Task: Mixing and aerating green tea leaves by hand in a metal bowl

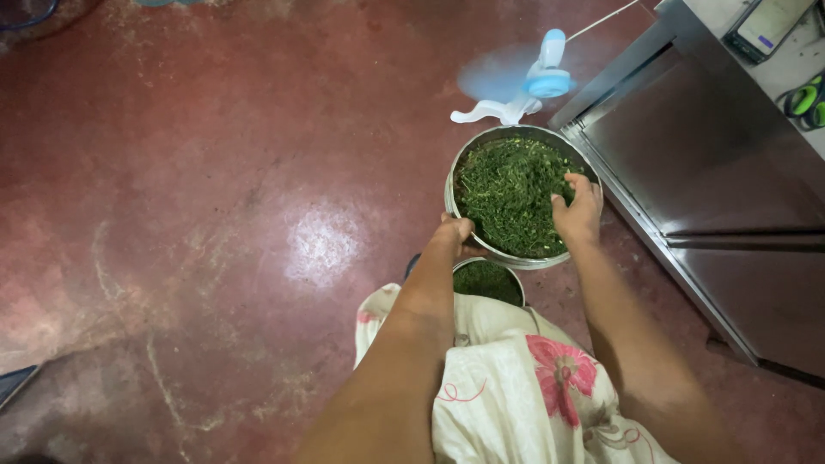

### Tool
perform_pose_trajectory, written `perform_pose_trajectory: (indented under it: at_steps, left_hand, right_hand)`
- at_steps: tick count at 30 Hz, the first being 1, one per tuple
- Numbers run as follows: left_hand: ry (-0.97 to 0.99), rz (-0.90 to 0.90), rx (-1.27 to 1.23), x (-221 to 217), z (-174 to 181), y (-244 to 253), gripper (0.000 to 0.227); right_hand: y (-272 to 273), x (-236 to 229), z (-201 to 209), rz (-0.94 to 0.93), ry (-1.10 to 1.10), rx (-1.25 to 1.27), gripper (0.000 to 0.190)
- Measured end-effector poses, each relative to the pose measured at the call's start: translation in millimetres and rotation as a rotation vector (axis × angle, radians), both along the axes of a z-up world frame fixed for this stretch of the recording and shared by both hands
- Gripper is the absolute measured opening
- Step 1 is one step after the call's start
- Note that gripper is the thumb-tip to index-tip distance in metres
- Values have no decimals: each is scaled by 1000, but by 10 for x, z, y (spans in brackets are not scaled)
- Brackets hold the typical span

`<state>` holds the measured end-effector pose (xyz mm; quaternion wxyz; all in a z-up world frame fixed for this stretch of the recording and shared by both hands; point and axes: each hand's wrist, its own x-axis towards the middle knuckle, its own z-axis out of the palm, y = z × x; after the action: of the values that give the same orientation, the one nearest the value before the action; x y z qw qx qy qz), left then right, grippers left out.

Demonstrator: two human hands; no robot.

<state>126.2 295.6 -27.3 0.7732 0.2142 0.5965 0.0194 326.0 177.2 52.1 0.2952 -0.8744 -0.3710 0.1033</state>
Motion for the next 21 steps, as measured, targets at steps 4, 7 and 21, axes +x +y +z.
perform_pose_trajectory:
  at_steps: [4,7,21]
  left_hand:
    - [-17,51,-28,-5,-164,10,95]
    - [-19,51,-22,-23,-140,10,96]
    - [-75,-117,47,-38,498,-191,67]
  right_hand:
    - [-73,-100,78,-66,167,-73,39]
    - [-111,-105,29,-107,200,-133,38]
    - [-765,-294,-380,-712,1001,94,109]
